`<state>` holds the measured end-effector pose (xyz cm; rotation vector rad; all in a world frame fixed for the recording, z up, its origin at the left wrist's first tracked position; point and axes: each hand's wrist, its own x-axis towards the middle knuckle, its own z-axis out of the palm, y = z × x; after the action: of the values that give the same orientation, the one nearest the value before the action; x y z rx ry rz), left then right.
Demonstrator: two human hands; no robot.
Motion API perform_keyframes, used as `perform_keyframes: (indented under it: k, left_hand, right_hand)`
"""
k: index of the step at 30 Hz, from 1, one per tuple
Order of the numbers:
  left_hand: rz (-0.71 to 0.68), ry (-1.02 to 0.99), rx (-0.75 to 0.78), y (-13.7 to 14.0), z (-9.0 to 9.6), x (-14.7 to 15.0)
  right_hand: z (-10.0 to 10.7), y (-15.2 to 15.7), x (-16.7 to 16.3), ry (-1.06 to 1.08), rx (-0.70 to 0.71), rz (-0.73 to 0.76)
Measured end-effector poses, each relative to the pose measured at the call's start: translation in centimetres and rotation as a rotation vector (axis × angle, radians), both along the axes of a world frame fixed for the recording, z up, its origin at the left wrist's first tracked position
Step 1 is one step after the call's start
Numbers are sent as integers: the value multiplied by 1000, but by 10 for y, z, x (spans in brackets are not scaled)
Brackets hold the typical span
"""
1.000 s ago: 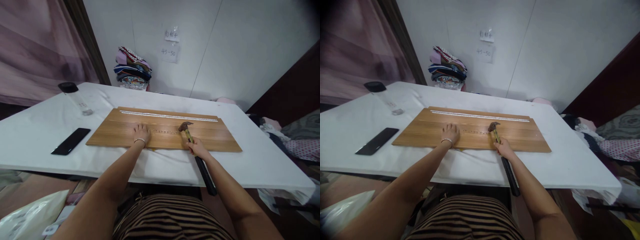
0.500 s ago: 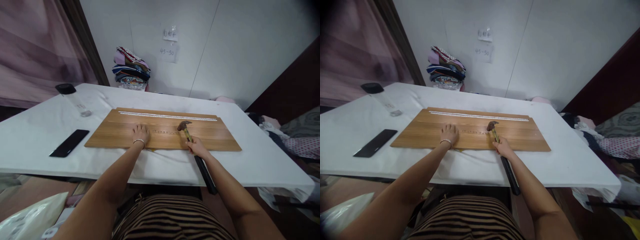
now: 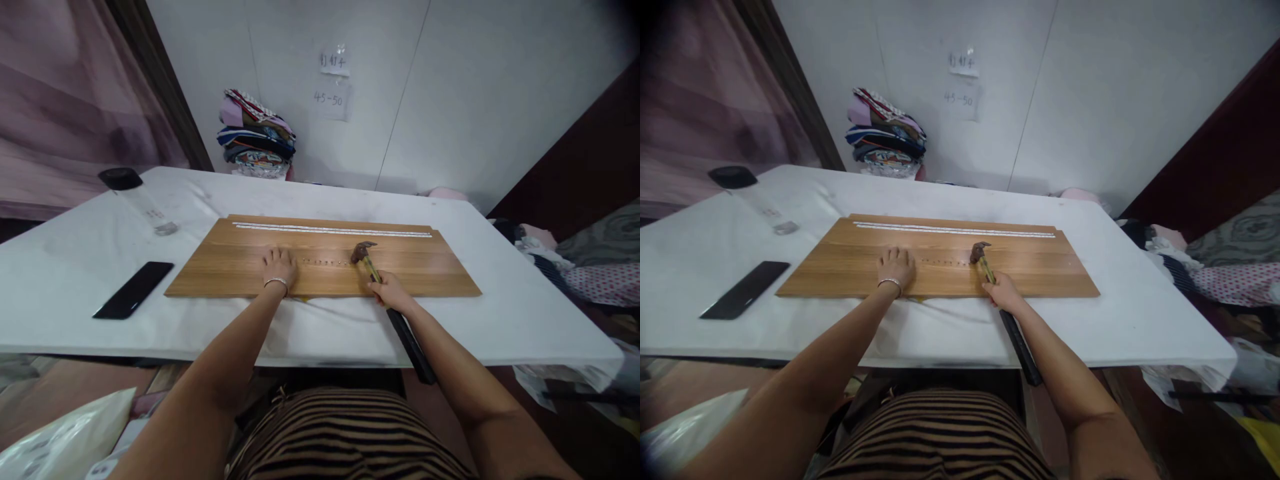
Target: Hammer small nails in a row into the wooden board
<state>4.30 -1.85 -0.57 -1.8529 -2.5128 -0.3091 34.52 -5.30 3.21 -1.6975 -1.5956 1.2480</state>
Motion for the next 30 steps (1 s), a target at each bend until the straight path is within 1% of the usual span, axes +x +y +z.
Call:
perform_keyframes:
  k: [6,10,15,21,26,30]
  left_hand:
    - [-1,10,-9,-1,2,0]
    - [-2,17,-3,0,0,-1]
    - [-2,12,3,1,-2,-2]
    - [4,13,-6,-1,2,0]
    - [2,6,-12,-2,3,0]
    - [1,-7,-12,-2,4,0]
  right_hand:
    - [-1,1,0,38,17,-2]
    - [-1,1,-1,25,-4,4]
    - [1,0,-2,37,22,-3]
    - [-2,0,0,14,4,16]
    - [-1,0,0,44,23,3]
    - [-2,1,0,13,13,12]
